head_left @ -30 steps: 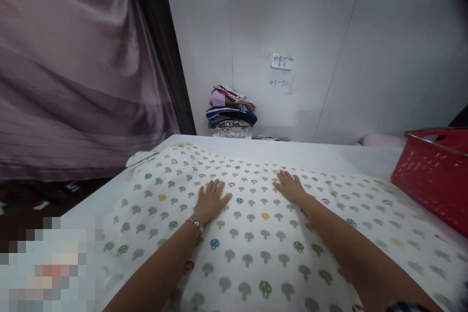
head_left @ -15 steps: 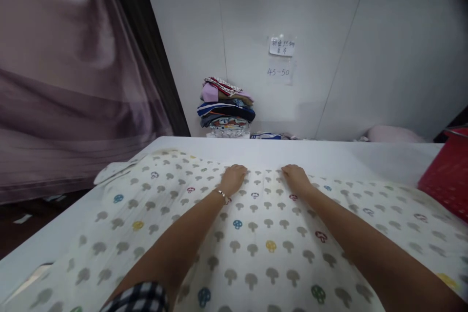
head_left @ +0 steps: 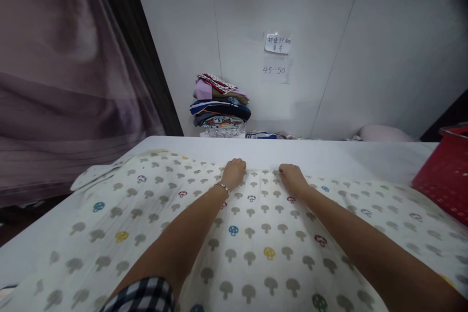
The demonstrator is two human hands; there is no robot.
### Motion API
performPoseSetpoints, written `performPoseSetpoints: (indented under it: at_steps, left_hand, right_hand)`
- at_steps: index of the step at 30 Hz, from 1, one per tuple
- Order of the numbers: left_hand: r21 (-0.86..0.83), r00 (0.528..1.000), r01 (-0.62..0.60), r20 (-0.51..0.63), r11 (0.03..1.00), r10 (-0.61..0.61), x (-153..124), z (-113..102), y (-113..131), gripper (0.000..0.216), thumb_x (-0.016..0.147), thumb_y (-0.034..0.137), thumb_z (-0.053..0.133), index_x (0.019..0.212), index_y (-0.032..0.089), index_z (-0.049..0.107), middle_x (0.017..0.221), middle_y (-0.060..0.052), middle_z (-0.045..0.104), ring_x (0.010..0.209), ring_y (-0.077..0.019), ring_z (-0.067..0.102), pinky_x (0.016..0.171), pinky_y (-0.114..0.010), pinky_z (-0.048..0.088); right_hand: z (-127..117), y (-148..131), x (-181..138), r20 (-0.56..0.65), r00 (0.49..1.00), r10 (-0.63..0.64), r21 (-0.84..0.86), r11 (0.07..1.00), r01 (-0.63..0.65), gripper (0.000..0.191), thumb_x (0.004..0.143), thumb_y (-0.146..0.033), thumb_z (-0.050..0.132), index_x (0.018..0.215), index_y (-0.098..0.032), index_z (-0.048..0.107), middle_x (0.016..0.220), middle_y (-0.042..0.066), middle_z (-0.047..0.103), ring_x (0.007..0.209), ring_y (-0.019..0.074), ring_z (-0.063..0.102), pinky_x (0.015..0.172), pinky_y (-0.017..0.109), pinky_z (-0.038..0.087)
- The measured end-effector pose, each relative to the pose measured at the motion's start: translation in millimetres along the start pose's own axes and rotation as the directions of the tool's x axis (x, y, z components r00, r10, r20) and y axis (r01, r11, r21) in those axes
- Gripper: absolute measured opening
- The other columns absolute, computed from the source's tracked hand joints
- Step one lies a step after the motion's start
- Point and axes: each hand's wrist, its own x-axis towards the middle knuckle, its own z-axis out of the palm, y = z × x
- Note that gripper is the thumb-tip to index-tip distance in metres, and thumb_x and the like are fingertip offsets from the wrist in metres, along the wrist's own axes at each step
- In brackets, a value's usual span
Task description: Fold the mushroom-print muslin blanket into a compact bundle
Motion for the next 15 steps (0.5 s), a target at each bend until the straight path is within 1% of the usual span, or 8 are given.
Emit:
performPoseSetpoints:
  at_steps: [3, 6, 10, 13, 15]
  left_hand:
    - [0.030, 1.000, 0.017, 0.011, 0.999, -0.018, 1, -4, 1, 0.015, 0.082, 0.012, 0.046, 0.088, 0.018, 0.059, 0.093, -0.009, 0.061, 0.095, -0.0217, 0.051, 0.087, -0.033, 0.034]
    - [0.065, 0.999, 0.045, 0.007, 0.997, -0.045, 8, -6, 2, 0.018, 0.084, 0.014, 0.044, 0.090, 0.018, 0.060, 0.094, -0.008, 0.062, 0.096, -0.0212, 0.052, 0.087, -0.034, 0.034]
    - [0.103, 0.995, 0.098, 0.007, 0.990, -0.100, 21, 1, 2, 0.019, 0.084, 0.014, 0.044, 0.091, 0.018, 0.062, 0.094, -0.008, 0.063, 0.097, -0.0214, 0.053, 0.086, -0.034, 0.036]
    - [0.113, 0.992, 0.122, -0.002, 0.986, -0.123, 23, 6, -1, 0.022, 0.083, 0.014, 0.045, 0.096, 0.018, 0.062, 0.099, -0.007, 0.062, 0.098, -0.0204, 0.053, 0.085, -0.033, 0.038]
    - [0.114, 0.994, 0.110, -0.017, 0.987, -0.109, 19, 7, 0, 0.025, 0.084, 0.016, 0.044, 0.101, 0.019, 0.061, 0.105, -0.008, 0.061, 0.103, -0.0208, 0.051, 0.089, -0.034, 0.037]
  right_hand:
    - [-2, 0, -2, -0.019, 1.000, -0.024, -0.001, 1.000, 0.024, 0.020, 0.087, -0.016, 0.042, 0.099, -0.019, 0.058, 0.100, 0.006, 0.061, 0.097, 0.0181, 0.050, 0.084, 0.029, 0.029]
    - [0, 1, 6, -0.007, 1.000, 0.001, -0.031, 1.000, -0.001, 0.021, 0.089, -0.017, 0.041, 0.094, -0.020, 0.061, 0.099, 0.006, 0.061, 0.096, 0.0178, 0.051, 0.083, 0.029, 0.029]
    - [7, 3, 24, 0.019, 0.997, 0.071, -0.052, 0.996, -0.070, 0.021, 0.088, -0.013, 0.042, 0.090, -0.017, 0.063, 0.096, 0.008, 0.062, 0.092, 0.0196, 0.054, 0.079, 0.030, 0.030]
    - [12, 4, 30, 0.039, 0.996, 0.079, -0.049, 0.996, -0.077, 0.021, 0.087, -0.015, 0.044, 0.091, -0.017, 0.064, 0.097, 0.008, 0.062, 0.092, 0.0200, 0.054, 0.077, 0.030, 0.031]
    - [13, 8, 29, 0.041, 0.996, 0.074, -0.043, 0.996, -0.072, 0.021, 0.088, -0.017, 0.044, 0.095, -0.017, 0.064, 0.100, 0.009, 0.061, 0.094, 0.0205, 0.054, 0.078, 0.030, 0.031]
